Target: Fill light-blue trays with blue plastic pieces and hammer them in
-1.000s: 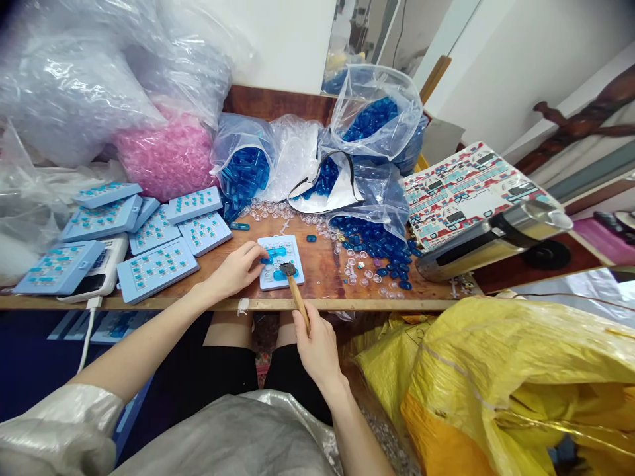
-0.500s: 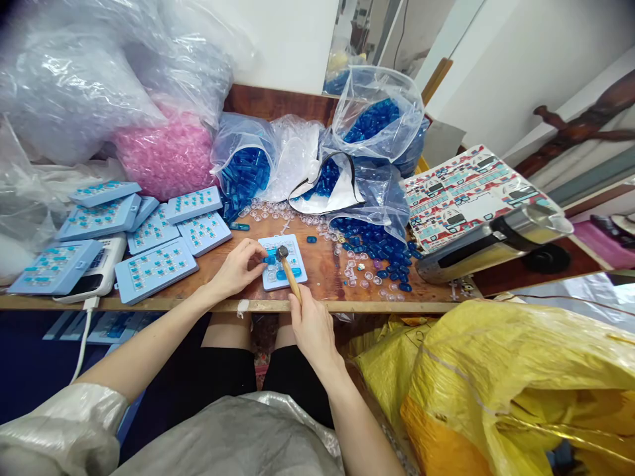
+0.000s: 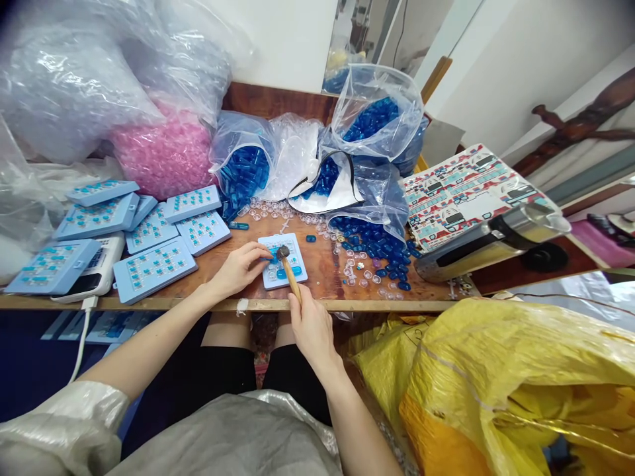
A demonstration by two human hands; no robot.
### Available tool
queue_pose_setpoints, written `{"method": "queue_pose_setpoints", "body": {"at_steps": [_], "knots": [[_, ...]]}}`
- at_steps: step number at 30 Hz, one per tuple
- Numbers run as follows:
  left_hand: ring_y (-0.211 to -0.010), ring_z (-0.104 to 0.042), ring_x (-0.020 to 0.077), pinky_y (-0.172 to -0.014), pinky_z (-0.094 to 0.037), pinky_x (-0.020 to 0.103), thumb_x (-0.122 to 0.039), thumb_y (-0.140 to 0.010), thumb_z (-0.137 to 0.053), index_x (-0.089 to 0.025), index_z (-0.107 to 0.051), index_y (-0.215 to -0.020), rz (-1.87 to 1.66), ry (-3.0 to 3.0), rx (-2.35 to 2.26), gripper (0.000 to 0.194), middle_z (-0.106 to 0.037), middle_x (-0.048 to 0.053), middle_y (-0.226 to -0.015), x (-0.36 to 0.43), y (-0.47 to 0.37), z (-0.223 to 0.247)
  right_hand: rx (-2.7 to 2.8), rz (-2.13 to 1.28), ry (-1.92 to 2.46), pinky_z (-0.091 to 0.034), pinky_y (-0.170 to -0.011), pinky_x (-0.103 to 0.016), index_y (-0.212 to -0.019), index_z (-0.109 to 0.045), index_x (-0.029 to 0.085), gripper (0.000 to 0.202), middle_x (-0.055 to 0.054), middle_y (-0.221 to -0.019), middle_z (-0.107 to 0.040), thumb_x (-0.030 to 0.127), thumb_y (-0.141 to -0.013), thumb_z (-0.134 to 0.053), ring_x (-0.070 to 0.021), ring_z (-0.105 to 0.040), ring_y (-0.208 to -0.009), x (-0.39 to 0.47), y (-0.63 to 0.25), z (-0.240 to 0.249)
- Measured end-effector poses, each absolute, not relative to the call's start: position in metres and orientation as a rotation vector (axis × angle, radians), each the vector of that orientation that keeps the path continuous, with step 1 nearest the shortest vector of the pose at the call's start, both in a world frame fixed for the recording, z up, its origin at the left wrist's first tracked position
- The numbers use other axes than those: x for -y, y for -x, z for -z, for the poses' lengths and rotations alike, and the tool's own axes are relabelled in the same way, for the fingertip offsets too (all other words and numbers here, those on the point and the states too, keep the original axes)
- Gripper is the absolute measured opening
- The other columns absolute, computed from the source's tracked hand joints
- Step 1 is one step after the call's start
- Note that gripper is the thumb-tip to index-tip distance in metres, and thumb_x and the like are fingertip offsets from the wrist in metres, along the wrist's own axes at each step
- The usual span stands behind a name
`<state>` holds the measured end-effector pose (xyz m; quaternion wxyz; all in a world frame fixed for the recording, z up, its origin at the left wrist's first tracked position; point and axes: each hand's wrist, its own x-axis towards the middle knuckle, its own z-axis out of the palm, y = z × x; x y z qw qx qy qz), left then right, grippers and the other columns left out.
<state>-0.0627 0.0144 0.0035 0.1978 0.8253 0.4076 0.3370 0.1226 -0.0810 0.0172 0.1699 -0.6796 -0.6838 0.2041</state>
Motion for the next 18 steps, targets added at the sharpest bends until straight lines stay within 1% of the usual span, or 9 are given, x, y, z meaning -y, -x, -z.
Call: {"method": "queue_pose_setpoints", "body": {"at_steps": [3,5,10,12,13,15,17,18], "knots": [[-0.09,-0.057,0.015,-0.084,-0.046,0.031,-0.019,-0.082,-0.049,-0.017,-0.053,-0.094,-0.933,-2.22,-1.203,0.013,-0.061,0.004,-0.094,-0.013,0.062,-0.005,1.945,-0.584,1.89,-0.04,-0.06,-0.025,-0.113,-0.052,0.019,0.036,-0.007,-0.084,-0.068,0.035,-0.092,-0.028,-0.0215,-0.064,-0.075,0.08,-0.123,-0.02],[-0.087,-0.058,0.0146,-0.082,-0.047,0.031,-0.018,-0.08,-0.051,-0.017,-0.049,-0.099,-0.939,-2.145,-1.239,0.019,-0.061,0.004,-0.094,-0.013,0.06,-0.005,1.938,-0.549,1.849,-0.04,-0.06,-0.025,-0.117,-0.05,0.018,0.036,-0.008,-0.088,-0.068,0.034,-0.093,-0.028,-0.0209,-0.064,-0.076,0.079,-0.123,-0.021],[-0.086,-0.059,0.0142,-0.081,-0.048,0.031,-0.017,-0.079,-0.05,-0.017,-0.04,-0.112,-0.941,-2.067,-1.215,0.034,-0.061,0.004,-0.093,-0.013,0.06,-0.003,2.027,-0.525,1.913,-0.038,-0.057,-0.024,-0.111,-0.053,0.02,0.032,-0.005,-0.074,-0.067,0.034,-0.091,-0.031,-0.0205,-0.063,-0.066,0.074,-0.124,-0.026],[-0.088,-0.059,0.0149,-0.082,-0.047,0.032,-0.019,-0.081,-0.048,-0.018,-0.04,-0.114,-0.933,-2.089,-1.224,0.034,-0.061,0.005,-0.095,-0.012,0.062,-0.003,1.969,-0.571,1.861,-0.038,-0.057,-0.024,-0.11,-0.053,0.021,0.032,-0.005,-0.075,-0.066,0.034,-0.092,-0.03,-0.0194,-0.062,-0.066,0.075,-0.128,-0.028],[-0.093,-0.058,0.0159,-0.085,-0.046,0.033,-0.021,-0.083,-0.047,-0.017,-0.041,-0.114,-0.938,-2.119,-1.243,0.032,-0.06,0.006,-0.099,-0.011,0.062,-0.005,1.911,-0.597,1.825,-0.038,-0.057,-0.024,-0.109,-0.053,0.02,0.032,-0.004,-0.075,-0.065,0.034,-0.092,-0.03,-0.0186,-0.061,-0.066,0.076,-0.131,-0.028],[-0.11,-0.05,0.0196,-0.094,-0.04,0.038,-0.028,-0.085,-0.046,-0.017,-0.043,-0.116,-0.961,-2.227,-1.296,0.033,-0.055,0.011,-0.114,-0.011,0.058,-0.008,1.784,-0.659,1.773,-0.038,-0.056,-0.024,-0.107,-0.053,0.018,0.033,-0.002,-0.069,-0.061,0.036,-0.092,-0.03,-0.0165,-0.058,-0.061,0.079,-0.138,-0.028],[-0.129,-0.031,0.0248,-0.104,-0.029,0.044,-0.038,-0.086,-0.046,-0.015,-0.04,-0.123,-0.934,-2.371,-1.34,0.045,-0.041,0.015,-0.134,-0.012,0.047,-0.011,1.658,-0.723,1.754,-0.038,-0.053,-0.023,-0.106,-0.054,0.017,0.034,0.001,-0.06,-0.055,0.038,-0.092,-0.03,-0.0143,-0.053,-0.054,0.082,-0.145,-0.024],[-0.134,-0.02,0.0272,-0.106,-0.023,0.048,-0.043,-0.085,-0.046,-0.014,-0.037,-0.128,-0.882,-2.443,-1.352,0.053,-0.032,0.016,-0.14,-0.014,0.039,-0.012,1.597,-0.749,1.752,-0.037,-0.052,-0.023,-0.107,-0.054,0.017,0.035,0.003,-0.057,-0.051,0.039,-0.092,-0.03,-0.0135,-0.051,-0.052,0.084,-0.149,-0.022]]}}
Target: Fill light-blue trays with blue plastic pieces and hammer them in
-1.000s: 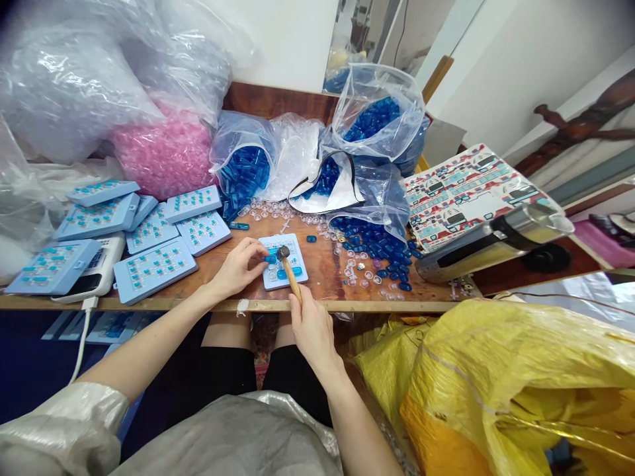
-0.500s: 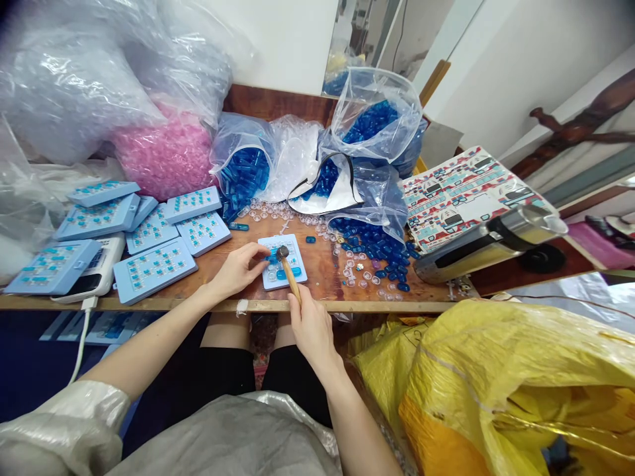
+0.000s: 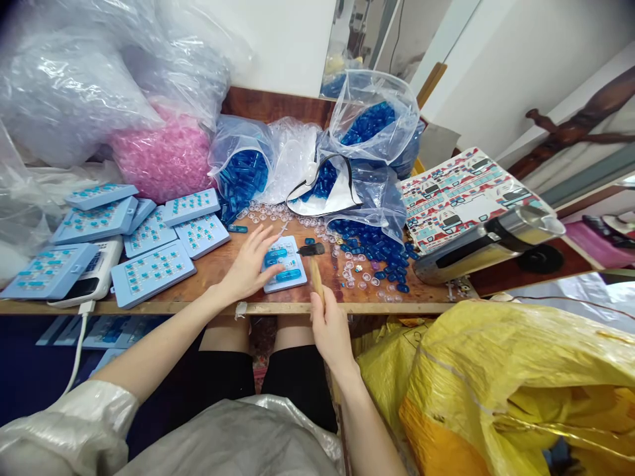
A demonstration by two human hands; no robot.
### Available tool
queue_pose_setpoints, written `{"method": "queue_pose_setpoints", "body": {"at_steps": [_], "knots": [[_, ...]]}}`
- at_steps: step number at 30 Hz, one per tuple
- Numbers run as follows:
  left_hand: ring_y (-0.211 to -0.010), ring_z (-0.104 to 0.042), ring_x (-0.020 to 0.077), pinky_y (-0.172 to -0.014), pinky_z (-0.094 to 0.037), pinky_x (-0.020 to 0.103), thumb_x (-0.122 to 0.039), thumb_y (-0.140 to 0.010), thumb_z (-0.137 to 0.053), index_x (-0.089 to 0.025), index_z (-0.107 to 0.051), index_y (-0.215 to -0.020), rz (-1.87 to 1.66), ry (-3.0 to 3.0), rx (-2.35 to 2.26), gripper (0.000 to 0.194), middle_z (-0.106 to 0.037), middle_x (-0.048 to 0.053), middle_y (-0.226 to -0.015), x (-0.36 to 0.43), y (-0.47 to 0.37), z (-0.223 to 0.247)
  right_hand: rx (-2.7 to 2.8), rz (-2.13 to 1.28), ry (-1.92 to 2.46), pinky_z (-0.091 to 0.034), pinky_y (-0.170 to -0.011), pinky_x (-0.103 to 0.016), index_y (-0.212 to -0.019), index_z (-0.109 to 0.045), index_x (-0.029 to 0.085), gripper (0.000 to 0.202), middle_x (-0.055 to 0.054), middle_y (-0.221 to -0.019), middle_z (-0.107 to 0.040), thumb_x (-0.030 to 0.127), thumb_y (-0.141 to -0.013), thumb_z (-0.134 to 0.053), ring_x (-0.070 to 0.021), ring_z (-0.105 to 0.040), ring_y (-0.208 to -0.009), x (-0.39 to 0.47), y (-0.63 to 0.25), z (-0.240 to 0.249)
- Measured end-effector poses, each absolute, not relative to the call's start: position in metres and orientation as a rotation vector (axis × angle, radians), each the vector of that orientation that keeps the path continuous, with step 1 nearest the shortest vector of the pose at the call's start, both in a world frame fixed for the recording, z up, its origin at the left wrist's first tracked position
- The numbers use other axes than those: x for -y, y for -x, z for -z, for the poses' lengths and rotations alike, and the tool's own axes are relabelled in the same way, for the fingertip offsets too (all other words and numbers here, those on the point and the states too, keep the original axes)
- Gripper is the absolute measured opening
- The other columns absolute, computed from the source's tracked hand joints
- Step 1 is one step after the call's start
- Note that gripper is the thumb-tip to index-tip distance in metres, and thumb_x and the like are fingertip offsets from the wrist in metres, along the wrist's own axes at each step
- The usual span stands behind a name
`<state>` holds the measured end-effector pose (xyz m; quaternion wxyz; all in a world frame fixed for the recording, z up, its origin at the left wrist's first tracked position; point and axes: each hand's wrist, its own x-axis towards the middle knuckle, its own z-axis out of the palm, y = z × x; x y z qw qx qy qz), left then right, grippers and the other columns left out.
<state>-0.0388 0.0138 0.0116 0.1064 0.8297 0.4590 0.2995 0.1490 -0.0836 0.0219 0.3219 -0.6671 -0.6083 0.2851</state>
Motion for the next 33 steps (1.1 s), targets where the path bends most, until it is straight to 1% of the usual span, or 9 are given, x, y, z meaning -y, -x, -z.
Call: {"method": "queue_pose_setpoints", "body": {"at_steps": [3,8,10,13,17,20,23,26,33], "knots": [[-0.136,-0.007,0.0321,-0.106,-0.011,0.057,-0.054,-0.082,-0.045,-0.014,-0.034,-0.133,-0.637,-2.61,-1.347,0.066,-0.02,0.017,-0.146,-0.019,0.016,-0.008,1.447,-0.785,1.734,-0.037,-0.05,-0.022,-0.112,-0.052,0.016,0.039,0.005,-0.056,-0.045,0.041,-0.091,-0.031,-0.0118,-0.047,-0.049,0.086,-0.158,-0.014],[-0.135,-0.014,0.0307,-0.106,-0.005,0.057,-0.059,-0.082,-0.041,-0.019,-0.038,-0.132,-0.37,-2.72,-1.16,0.064,-0.021,0.015,-0.146,-0.019,0.021,-0.005,1.392,-0.82,1.692,-0.037,-0.048,-0.021,-0.115,-0.052,0.015,0.041,0.005,-0.057,-0.044,0.041,-0.09,-0.033,-0.0103,-0.045,-0.048,0.087,-0.169,-0.01],[-0.134,-0.018,0.0296,-0.106,-0.007,0.058,-0.056,-0.083,-0.041,-0.023,-0.039,-0.131,-0.293,-2.702,-1.041,0.059,-0.024,0.012,-0.146,-0.02,0.034,-0.01,1.388,-0.83,1.679,-0.037,-0.047,-0.02,-0.116,-0.052,0.014,0.042,0.005,-0.056,-0.044,0.041,-0.09,-0.033,-0.0099,-0.044,-0.047,0.087,-0.173,-0.009],[-0.128,-0.033,0.0254,-0.106,-0.016,0.055,-0.046,-0.087,-0.04,-0.023,-0.044,-0.127,-0.35,-2.617,-1.002,0.046,-0.04,0.01,-0.137,-0.036,0.041,-0.021,1.372,-0.854,1.659,-0.037,-0.046,-0.019,-0.116,-0.051,0.015,0.041,0.005,-0.056,-0.043,0.041,-0.09,-0.033,-0.0095,-0.044,-0.047,0.087,-0.176,-0.006],[-0.114,-0.047,0.0192,-0.1,-0.035,0.037,-0.021,-0.088,-0.037,-0.013,-0.052,-0.118,-0.663,-2.617,-1.081,0.034,-0.052,0.012,-0.122,-0.095,0.008,-0.03,1.378,-0.881,1.641,-0.036,-0.045,-0.019,-0.115,-0.051,0.015,0.04,0.005,-0.056,-0.044,0.041,-0.09,-0.033,-0.0093,-0.044,-0.047,0.087,-0.177,-0.002],[-0.111,-0.049,0.0179,-0.096,-0.038,0.029,-0.005,-0.081,-0.036,-0.01,-0.052,-0.119,-0.449,-2.686,-1.27,0.041,-0.054,0.013,-0.119,-0.15,-0.034,-0.031,1.381,-0.905,1.616,-0.036,-0.044,-0.018,-0.116,-0.051,0.015,0.04,0.005,-0.057,-0.044,0.04,-0.091,-0.033,-0.0089,-0.044,-0.046,0.089,-0.179,-0.001],[-0.106,-0.052,0.0242,-0.09,-0.041,0.035,-0.002,-0.079,-0.038,-0.004,-0.058,-0.11,-0.213,-2.63,-1.535,0.037,-0.058,0.019,-0.109,-0.191,-0.067,-0.03,1.362,-0.94,1.607,-0.035,-0.043,-0.018,-0.117,-0.05,0.015,0.04,0.005,-0.058,-0.043,0.04,-0.091,-0.033,-0.0082,-0.043,-0.046,0.09,-0.181,0.002],[-0.107,-0.05,0.0306,-0.089,-0.04,0.041,-0.003,-0.08,-0.037,0.003,-0.06,-0.104,-0.189,-2.587,-1.661,0.034,-0.055,0.027,-0.109,-0.211,-0.08,-0.025,1.337,-0.972,1.597,-0.035,-0.042,-0.017,-0.118,-0.05,0.015,0.04,0.004,-0.058,-0.044,0.039,-0.091,-0.032,-0.008,-0.043,-0.046,0.09,-0.183,0.004],[-0.109,-0.048,0.0311,-0.093,-0.034,0.041,-0.006,-0.081,-0.037,0.001,-0.062,-0.103,-0.081,-2.614,-1.642,0.034,-0.053,0.026,-0.115,-0.219,-0.073,-0.023,1.354,-0.968,1.602,-0.036,-0.042,-0.017,-0.118,-0.051,0.016,0.038,0.004,-0.058,-0.045,0.037,-0.091,-0.034,-0.0082,-0.044,-0.045,0.091,-0.184,0.007]]}}
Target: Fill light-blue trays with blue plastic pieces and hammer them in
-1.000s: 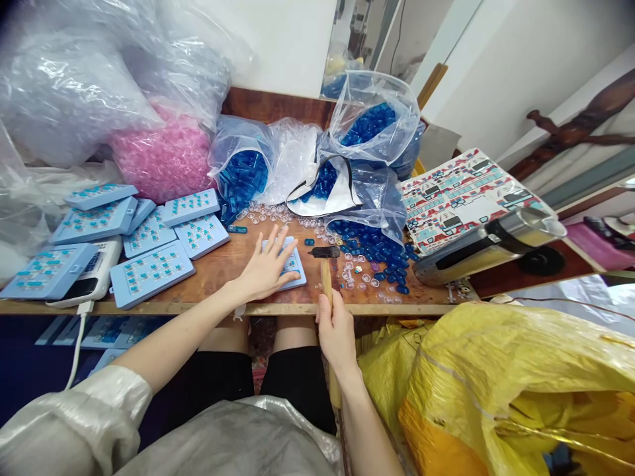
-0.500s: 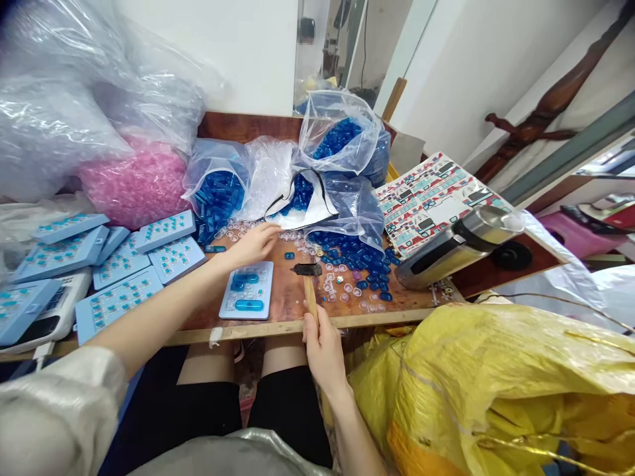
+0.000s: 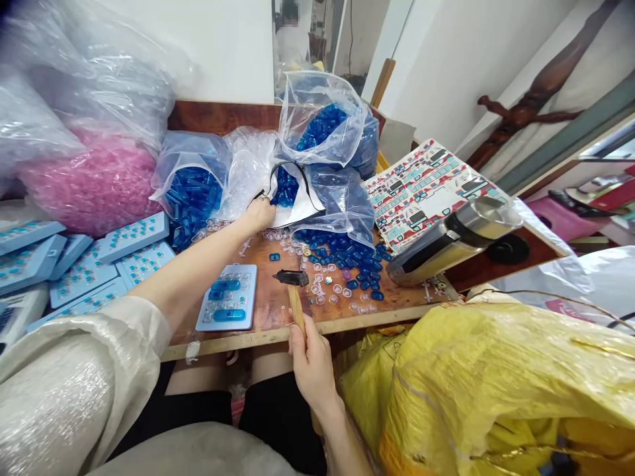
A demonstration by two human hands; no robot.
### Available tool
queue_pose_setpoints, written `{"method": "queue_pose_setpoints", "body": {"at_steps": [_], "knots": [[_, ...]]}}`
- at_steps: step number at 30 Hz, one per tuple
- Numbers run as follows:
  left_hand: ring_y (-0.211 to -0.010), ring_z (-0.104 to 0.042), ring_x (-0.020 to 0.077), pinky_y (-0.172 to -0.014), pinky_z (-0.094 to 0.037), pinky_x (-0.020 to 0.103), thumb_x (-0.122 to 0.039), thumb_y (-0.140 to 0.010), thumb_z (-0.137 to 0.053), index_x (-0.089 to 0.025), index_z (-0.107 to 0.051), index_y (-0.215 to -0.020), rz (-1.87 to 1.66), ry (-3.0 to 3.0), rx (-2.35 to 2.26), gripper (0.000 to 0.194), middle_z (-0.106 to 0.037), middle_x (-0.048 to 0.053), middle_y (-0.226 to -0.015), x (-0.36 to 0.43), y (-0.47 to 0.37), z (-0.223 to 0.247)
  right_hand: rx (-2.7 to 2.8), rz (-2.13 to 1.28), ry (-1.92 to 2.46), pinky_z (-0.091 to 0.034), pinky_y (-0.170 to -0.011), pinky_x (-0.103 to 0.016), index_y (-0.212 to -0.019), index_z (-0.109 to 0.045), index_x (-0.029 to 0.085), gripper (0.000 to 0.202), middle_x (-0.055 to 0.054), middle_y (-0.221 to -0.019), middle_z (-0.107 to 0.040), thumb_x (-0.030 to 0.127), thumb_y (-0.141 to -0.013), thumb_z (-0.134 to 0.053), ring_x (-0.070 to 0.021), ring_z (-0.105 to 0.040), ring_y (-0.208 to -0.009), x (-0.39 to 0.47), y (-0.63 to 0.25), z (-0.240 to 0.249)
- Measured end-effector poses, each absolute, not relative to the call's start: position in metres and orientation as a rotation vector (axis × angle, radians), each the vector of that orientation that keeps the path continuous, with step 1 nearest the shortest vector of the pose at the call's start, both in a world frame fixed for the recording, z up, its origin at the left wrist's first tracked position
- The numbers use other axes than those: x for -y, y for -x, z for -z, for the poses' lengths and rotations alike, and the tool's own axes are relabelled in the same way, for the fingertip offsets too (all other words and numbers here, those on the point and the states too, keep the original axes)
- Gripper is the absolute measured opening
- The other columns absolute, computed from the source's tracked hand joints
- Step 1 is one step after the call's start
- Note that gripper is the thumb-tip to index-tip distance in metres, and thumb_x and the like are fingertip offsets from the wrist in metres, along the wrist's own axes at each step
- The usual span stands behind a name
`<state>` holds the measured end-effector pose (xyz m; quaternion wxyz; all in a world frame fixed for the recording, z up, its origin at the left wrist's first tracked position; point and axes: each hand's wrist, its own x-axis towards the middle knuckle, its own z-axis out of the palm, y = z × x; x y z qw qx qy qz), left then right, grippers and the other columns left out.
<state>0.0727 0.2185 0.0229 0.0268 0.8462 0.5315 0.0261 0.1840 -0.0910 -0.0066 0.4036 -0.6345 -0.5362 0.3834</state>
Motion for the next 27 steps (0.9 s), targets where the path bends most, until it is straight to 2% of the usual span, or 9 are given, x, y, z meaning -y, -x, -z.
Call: {"method": "queue_pose_setpoints", "body": {"at_steps": [4,8,12,15,17,20,23,27], "knots": [[-0.103,-0.052,0.0295,-0.089,-0.037,0.04,-0.004,-0.078,-0.04,0.0,-0.063,-0.099,-0.079,-2.623,-1.609,0.032,-0.057,0.024,-0.106,-0.215,-0.075,-0.027,1.386,-0.941,1.626,-0.036,-0.041,-0.017,-0.118,-0.051,0.016,0.038,0.004,-0.058,-0.046,0.037,-0.09,-0.034,-0.0086,-0.045,-0.046,0.092,-0.183,0.005],[-0.102,-0.052,0.0287,-0.086,-0.039,0.04,-0.002,-0.076,-0.04,-0.003,-0.061,-0.1,-0.208,-2.675,-1.514,0.033,-0.055,0.024,-0.109,-0.203,-0.063,-0.035,1.397,-0.916,1.64,-0.036,-0.042,-0.017,-0.118,-0.05,0.015,0.039,0.004,-0.058,-0.046,0.037,-0.091,-0.033,-0.009,-0.045,-0.046,0.092,-0.182,0.005],[-0.092,-0.057,0.0182,-0.08,-0.043,0.028,-0.009,-0.076,-0.047,-0.009,-0.056,-0.108,-0.491,-2.536,-1.118,0.034,-0.061,0.012,-0.103,-0.165,-0.02,-0.055,1.374,-0.912,1.624,-0.036,-0.043,-0.017,-0.119,-0.05,0.016,0.039,0.004,-0.057,-0.045,0.037,-0.091,-0.033,-0.0086,-0.045,-0.047,0.091,-0.181,0.006],[-0.077,-0.059,0.011,-0.07,-0.043,0.019,-0.019,-0.078,-0.052,-0.017,-0.061,-0.1,-0.165,-2.364,-0.717,0.024,-0.066,0.001,-0.091,-0.123,0.016,-0.07,1.375,-0.9,1.633,-0.036,-0.044,-0.018,-0.119,-0.05,0.017,0.039,0.005,-0.057,-0.045,0.037,-0.09,-0.034,-0.0086,-0.045,-0.047,0.089,-0.18,0.007],[-0.071,-0.058,0.0087,-0.065,-0.041,0.016,-0.018,-0.077,-0.054,-0.019,-0.065,-0.093,0.044,-2.35,-0.608,0.019,-0.067,-0.002,-0.083,-0.098,0.029,-0.073,1.384,-0.886,1.65,-0.036,-0.045,-0.018,-0.119,-0.05,0.017,0.04,0.005,-0.057,-0.045,0.038,-0.09,-0.034,-0.0088,-0.046,-0.047,0.089,-0.179,0.007],[-0.075,-0.057,0.01,-0.069,-0.039,0.016,-0.013,-0.076,-0.055,-0.02,-0.067,-0.086,0.133,-2.46,-0.563,0.018,-0.066,-0.001,-0.081,-0.077,0.032,-0.065,1.392,-0.868,1.668,-0.037,-0.046,-0.018,-0.118,-0.05,0.017,0.039,0.005,-0.057,-0.045,0.039,-0.09,-0.034,-0.009,-0.046,-0.048,0.089,-0.178,0.006],[-0.086,-0.055,0.0131,-0.077,-0.039,0.019,-0.013,-0.077,-0.054,-0.019,-0.067,-0.084,0.063,-2.554,-0.55,0.017,-0.063,0.003,-0.088,-0.072,0.026,-0.054,1.397,-0.868,1.676,-0.037,-0.046,-0.018,-0.118,-0.05,0.017,0.039,0.005,-0.057,-0.045,0.04,-0.09,-0.034,-0.0089,-0.046,-0.047,0.091,-0.176,0.005],[-0.085,-0.054,0.0144,-0.077,-0.04,0.022,-0.01,-0.075,-0.054,-0.017,-0.064,-0.087,-0.039,-2.595,-0.574,0.017,-0.061,0.004,-0.09,-0.069,0.025,-0.049,1.407,-0.886,1.683,-0.037,-0.046,-0.018,-0.116,-0.051,0.016,0.039,0.005,-0.057,-0.045,0.041,-0.09,-0.035,-0.0084,-0.045,-0.046,0.095,-0.174,0.007]]}}
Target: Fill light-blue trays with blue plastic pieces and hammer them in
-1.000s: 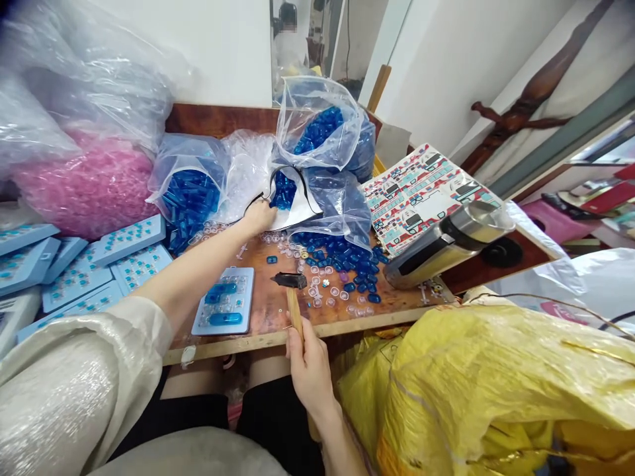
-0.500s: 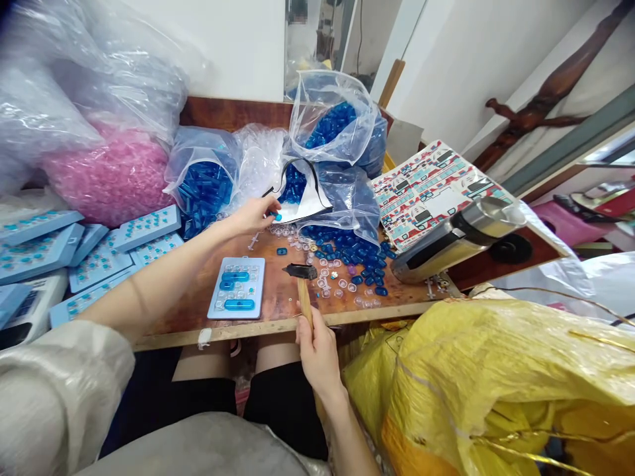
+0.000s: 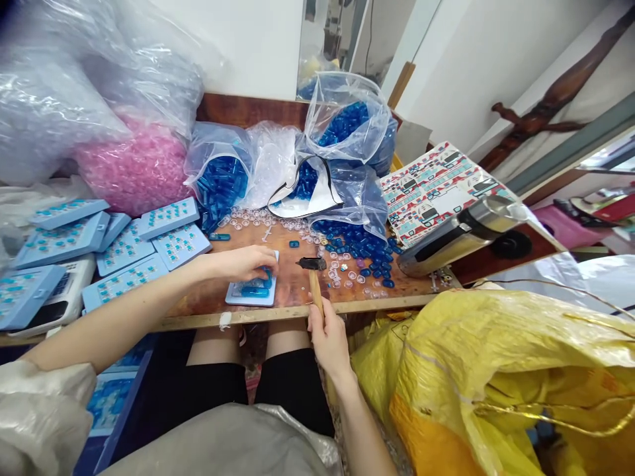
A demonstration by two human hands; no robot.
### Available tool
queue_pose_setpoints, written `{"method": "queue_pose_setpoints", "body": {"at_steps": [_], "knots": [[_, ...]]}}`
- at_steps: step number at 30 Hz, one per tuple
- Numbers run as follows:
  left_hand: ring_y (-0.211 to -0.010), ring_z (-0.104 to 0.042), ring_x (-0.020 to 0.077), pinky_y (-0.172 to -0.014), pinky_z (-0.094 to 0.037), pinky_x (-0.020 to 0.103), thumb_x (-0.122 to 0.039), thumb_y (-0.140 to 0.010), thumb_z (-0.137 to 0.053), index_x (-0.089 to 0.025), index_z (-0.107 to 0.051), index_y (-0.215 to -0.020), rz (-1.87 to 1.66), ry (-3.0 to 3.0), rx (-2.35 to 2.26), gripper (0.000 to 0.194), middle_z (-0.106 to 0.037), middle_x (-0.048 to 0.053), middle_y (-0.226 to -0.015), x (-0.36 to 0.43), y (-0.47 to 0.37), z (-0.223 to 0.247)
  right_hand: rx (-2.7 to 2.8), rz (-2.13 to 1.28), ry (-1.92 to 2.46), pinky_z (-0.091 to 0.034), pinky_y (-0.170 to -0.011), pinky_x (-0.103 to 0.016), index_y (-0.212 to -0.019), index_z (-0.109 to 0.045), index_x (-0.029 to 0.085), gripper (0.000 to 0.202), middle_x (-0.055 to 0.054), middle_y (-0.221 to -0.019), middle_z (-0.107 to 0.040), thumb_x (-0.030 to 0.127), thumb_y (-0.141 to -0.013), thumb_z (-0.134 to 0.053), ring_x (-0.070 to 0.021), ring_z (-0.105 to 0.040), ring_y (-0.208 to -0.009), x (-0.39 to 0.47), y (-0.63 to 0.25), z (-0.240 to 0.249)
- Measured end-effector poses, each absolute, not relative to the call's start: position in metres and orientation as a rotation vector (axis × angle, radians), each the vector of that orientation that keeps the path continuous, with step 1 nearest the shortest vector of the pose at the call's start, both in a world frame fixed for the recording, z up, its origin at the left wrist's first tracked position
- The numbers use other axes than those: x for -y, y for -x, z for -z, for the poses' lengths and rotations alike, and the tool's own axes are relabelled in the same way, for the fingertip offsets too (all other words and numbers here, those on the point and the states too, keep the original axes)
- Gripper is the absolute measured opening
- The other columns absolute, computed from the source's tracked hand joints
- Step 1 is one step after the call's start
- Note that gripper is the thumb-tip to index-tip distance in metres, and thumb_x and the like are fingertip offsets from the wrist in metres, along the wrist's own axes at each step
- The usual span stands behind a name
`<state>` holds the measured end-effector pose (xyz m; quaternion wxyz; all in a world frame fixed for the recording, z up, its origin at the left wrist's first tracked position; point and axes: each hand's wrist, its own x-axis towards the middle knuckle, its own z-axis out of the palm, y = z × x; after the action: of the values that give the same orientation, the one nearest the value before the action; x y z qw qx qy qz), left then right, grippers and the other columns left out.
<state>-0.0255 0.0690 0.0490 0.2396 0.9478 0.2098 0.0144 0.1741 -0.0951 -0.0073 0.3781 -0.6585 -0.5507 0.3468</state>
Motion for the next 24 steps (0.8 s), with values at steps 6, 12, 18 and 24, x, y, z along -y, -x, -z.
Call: {"method": "queue_pose_setpoints", "body": {"at_steps": [6,12,18,24], "knots": [[-0.087,-0.053,0.0161,-0.076,-0.039,0.024,-0.011,-0.077,-0.051,-0.02,-0.064,-0.087,-0.106,-2.525,-0.689,0.019,-0.061,0.003,-0.084,-0.061,0.035,-0.044,1.41,-0.892,1.719,-0.037,-0.046,-0.019,-0.107,-0.053,0.015,0.037,0.005,-0.057,-0.045,0.041,-0.09,-0.033,-0.0082,-0.044,-0.045,0.102,-0.164,0.005],[-0.095,-0.051,0.0168,-0.084,-0.039,0.027,-0.013,-0.076,-0.052,-0.018,-0.058,-0.097,-0.277,-2.457,-0.744,0.022,-0.059,0.005,-0.097,-0.058,0.041,-0.037,1.636,-0.736,1.719,-0.041,-0.055,-0.022,-0.109,-0.054,0.016,0.035,0.0,-0.063,-0.056,0.037,-0.091,-0.032,-0.013,-0.053,-0.056,0.108,-0.152,-0.012],[-0.092,-0.053,0.017,-0.084,-0.04,0.028,-0.013,-0.074,-0.054,-0.015,-0.057,-0.092,-0.379,-2.421,-0.766,0.018,-0.059,0.006,-0.097,-0.058,0.045,-0.035,1.916,-0.629,1.888,-0.041,-0.059,-0.026,-0.113,-0.053,0.021,0.034,-0.006,-0.08,-0.067,0.032,-0.091,-0.031,-0.0216,-0.064,-0.072,0.107,-0.138,-0.021],[-0.088,-0.056,0.0154,-0.082,-0.042,0.026,-0.014,-0.076,-0.048,-0.015,-0.058,-0.095,-0.431,-2.355,-0.771,0.021,-0.062,0.004,-0.095,-0.056,0.048,-0.035,1.905,-0.569,1.938,-0.042,-0.06,-0.026,-0.111,-0.053,0.019,0.034,-0.007,-0.079,-0.068,0.033,-0.091,-0.029,-0.0219,-0.064,-0.071,0.111,-0.133,-0.029]]}}
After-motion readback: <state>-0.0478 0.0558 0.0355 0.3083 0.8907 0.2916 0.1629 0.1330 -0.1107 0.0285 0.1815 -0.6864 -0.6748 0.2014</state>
